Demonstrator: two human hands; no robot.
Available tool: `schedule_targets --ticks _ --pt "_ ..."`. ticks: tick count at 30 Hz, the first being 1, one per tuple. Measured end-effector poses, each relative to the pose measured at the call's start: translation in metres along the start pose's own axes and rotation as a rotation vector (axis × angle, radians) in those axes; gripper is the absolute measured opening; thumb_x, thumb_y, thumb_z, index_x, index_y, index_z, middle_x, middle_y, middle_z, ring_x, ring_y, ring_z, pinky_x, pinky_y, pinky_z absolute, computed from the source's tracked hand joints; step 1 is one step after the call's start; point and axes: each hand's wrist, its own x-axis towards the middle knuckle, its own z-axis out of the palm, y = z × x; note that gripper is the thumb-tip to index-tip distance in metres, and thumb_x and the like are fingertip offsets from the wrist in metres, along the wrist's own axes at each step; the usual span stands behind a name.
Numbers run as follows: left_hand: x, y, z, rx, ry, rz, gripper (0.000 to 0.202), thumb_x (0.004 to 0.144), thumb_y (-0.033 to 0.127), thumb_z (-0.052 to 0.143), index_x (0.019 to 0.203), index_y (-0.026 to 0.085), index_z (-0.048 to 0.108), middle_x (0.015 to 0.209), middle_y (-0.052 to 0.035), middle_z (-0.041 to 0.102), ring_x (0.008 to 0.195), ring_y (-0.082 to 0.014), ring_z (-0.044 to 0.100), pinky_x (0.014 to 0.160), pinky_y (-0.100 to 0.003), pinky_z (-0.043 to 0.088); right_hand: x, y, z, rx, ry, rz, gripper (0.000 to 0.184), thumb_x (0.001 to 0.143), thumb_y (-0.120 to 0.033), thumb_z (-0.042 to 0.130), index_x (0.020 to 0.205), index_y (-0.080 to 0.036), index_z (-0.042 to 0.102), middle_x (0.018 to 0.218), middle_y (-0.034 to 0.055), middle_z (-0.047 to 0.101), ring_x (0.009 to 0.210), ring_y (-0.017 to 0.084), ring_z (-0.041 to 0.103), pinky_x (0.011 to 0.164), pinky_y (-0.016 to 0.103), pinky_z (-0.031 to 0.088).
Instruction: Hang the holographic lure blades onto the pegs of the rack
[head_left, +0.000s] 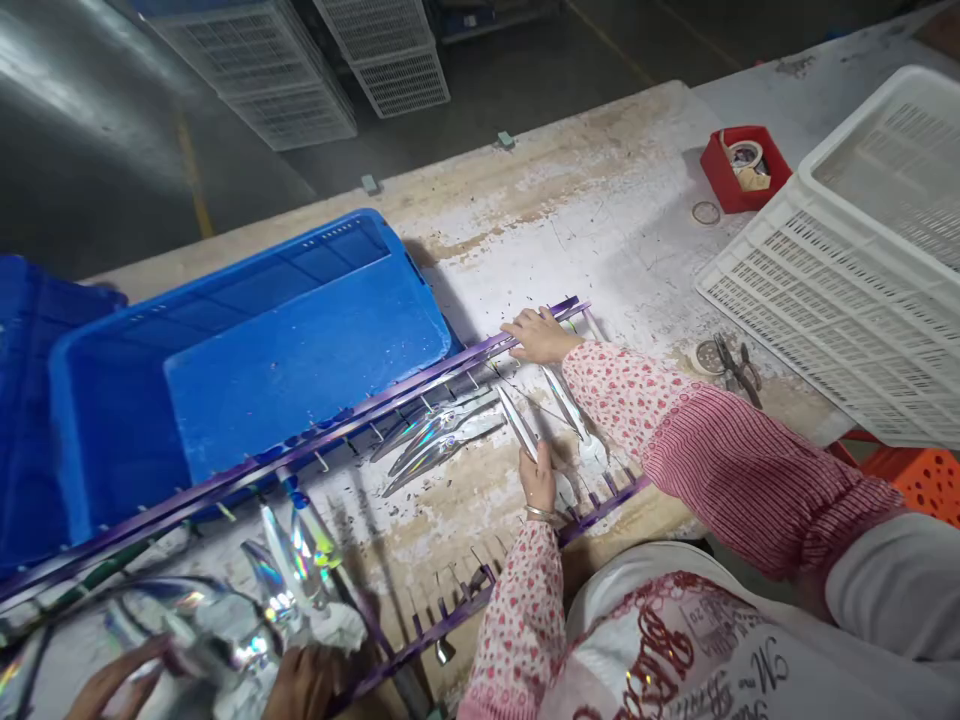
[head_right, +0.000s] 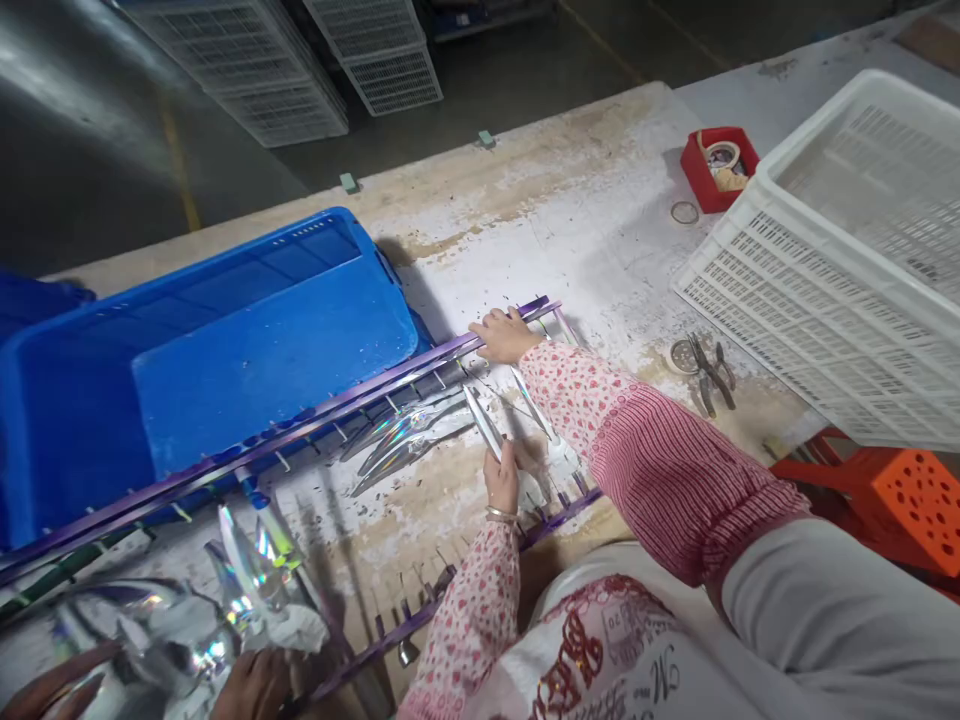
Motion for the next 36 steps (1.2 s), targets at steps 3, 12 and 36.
schedule_targets --ticks 3,12,36 --pt "0.009 -0.003 0.001 -0.006 0.030 -0.013 0.032 0.090 0.054 0.039 0.071 0.028 0.041 0.064 -0.0052 0.049 0.065 -0.0243 0.052 0.072 -0.044 0.045 -0.005 0.001 0.011 -0.060 0.030 0.002 0.042 0.095 -0.035 0.054 0.133 -0.017 0.051 0.123 0.0147 0.057 0.123 0.032 0.040 0.108 0.056 0.024" --pt "0.017 -0.001 0.009 -0.003 -0.163 0.097 0.033 0.086 0.056 0.047 0.079 0.024 0.047 0.065 -0.0037 0.053 0.064 -0.0218 0.054 0.071 -0.039 0.044 -0.011 0.000 0.020 -0.079 0.032 0.019 0.044 0.095 -0.034 0.055 0.136 -0.020 0.047 0.129 0.0128 0.054 0.129 0.030 0.035 0.112 0.056 0.019" --pt "0.071 -0.009 -0.088 0.411 0.310 -0.076 0.064 0.085 0.056 0.054 0.133 0.015 0.049 0.090 -0.0153 0.065 0.088 -0.0322 0.062 0.086 -0.046 0.045 -0.054 -0.010 0.030 0.177 0.195 0.081 0.049 0.093 -0.029 0.053 0.139 -0.016 0.048 0.148 0.0132 0.042 0.144 0.031 0.019 0.119 0.053 0.019"
